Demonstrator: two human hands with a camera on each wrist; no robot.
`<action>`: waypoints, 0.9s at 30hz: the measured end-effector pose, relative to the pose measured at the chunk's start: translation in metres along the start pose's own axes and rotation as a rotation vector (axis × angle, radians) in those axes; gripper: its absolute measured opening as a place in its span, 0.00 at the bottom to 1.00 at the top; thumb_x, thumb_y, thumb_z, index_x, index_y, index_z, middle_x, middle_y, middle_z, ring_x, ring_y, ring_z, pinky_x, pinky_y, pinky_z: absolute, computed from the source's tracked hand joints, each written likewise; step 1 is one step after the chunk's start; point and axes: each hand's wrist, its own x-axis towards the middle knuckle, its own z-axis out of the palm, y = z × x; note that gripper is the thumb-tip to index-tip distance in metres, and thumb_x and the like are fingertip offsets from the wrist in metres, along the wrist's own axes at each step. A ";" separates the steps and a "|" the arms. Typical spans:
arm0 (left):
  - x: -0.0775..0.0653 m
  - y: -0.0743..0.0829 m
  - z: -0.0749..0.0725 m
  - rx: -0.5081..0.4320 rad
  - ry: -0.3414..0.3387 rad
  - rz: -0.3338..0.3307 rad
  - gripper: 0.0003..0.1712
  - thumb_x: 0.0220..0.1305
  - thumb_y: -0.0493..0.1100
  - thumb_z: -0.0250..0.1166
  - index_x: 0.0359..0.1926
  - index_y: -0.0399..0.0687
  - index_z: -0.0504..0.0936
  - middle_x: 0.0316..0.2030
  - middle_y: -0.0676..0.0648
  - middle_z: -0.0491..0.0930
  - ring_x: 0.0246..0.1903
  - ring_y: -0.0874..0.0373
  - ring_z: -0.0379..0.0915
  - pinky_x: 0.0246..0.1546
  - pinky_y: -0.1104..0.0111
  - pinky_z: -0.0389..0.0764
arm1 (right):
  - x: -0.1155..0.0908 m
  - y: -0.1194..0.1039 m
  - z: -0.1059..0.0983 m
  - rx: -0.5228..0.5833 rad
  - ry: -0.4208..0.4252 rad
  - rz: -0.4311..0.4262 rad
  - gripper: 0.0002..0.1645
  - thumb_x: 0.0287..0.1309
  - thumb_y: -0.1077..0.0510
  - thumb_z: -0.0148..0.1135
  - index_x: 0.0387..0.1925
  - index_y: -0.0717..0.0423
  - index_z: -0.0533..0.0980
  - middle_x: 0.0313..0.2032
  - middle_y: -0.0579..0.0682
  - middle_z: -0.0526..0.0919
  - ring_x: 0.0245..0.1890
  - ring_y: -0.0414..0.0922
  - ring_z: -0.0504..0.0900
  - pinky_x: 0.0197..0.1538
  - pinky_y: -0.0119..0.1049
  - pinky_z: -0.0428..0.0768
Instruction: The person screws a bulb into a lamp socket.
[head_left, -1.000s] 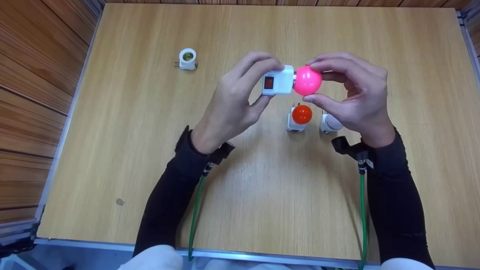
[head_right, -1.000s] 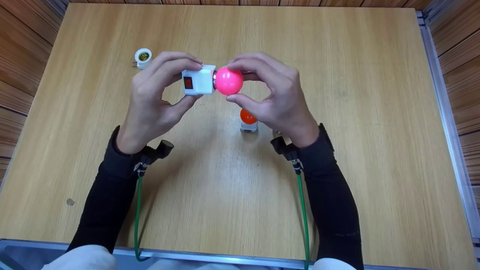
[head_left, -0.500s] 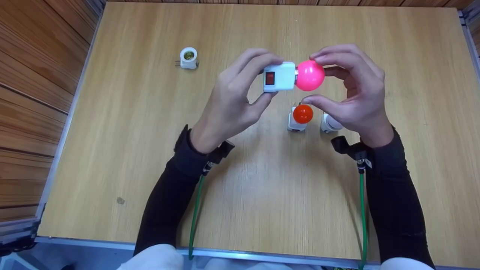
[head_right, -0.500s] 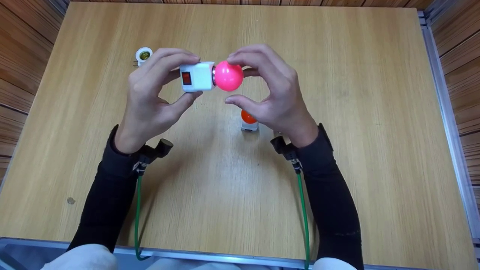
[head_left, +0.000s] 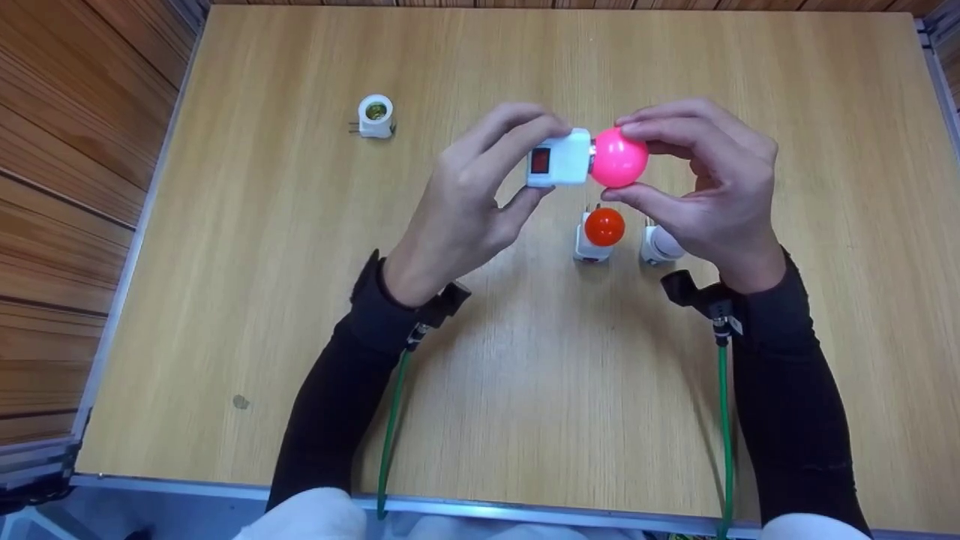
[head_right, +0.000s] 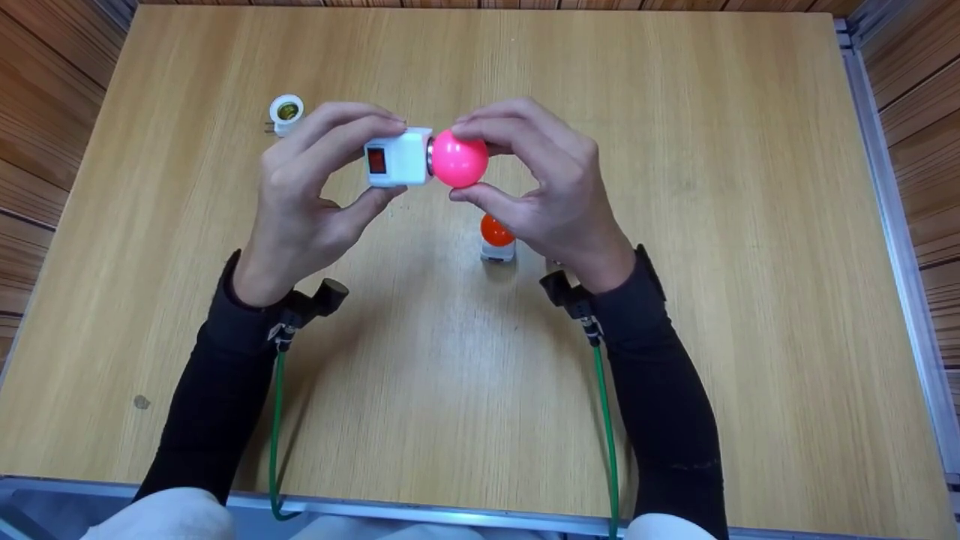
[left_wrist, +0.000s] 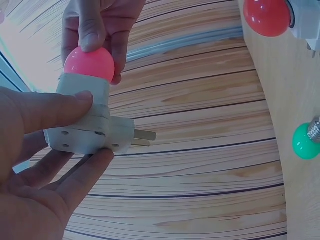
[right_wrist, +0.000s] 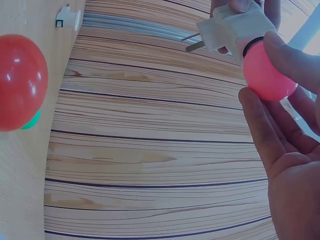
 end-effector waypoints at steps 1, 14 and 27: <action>0.000 0.000 0.000 -0.001 0.000 -0.002 0.21 0.77 0.44 0.63 0.63 0.36 0.81 0.58 0.38 0.82 0.57 0.51 0.83 0.72 0.75 0.77 | 0.000 0.001 -0.001 -0.003 -0.002 -0.007 0.35 0.48 0.49 0.86 0.42 0.78 0.83 0.40 0.74 0.86 0.47 0.39 0.91 0.59 0.30 0.89; 0.001 -0.002 0.000 -0.098 -0.001 -0.038 0.24 0.73 0.42 0.68 0.63 0.32 0.79 0.57 0.37 0.82 0.57 0.53 0.83 0.67 0.75 0.82 | 0.001 -0.004 0.002 0.050 0.023 0.039 0.27 0.46 0.67 0.85 0.43 0.82 0.81 0.45 0.65 0.87 0.48 0.41 0.90 0.59 0.30 0.89; 0.002 -0.015 -0.001 -0.580 -0.156 -0.363 0.20 0.70 0.37 0.70 0.59 0.33 0.83 0.57 0.39 0.86 0.55 0.55 0.83 0.57 0.65 0.90 | 0.002 -0.002 -0.004 0.175 0.000 0.052 0.28 0.49 0.67 0.83 0.44 0.86 0.79 0.49 0.60 0.91 0.53 0.50 0.92 0.61 0.34 0.89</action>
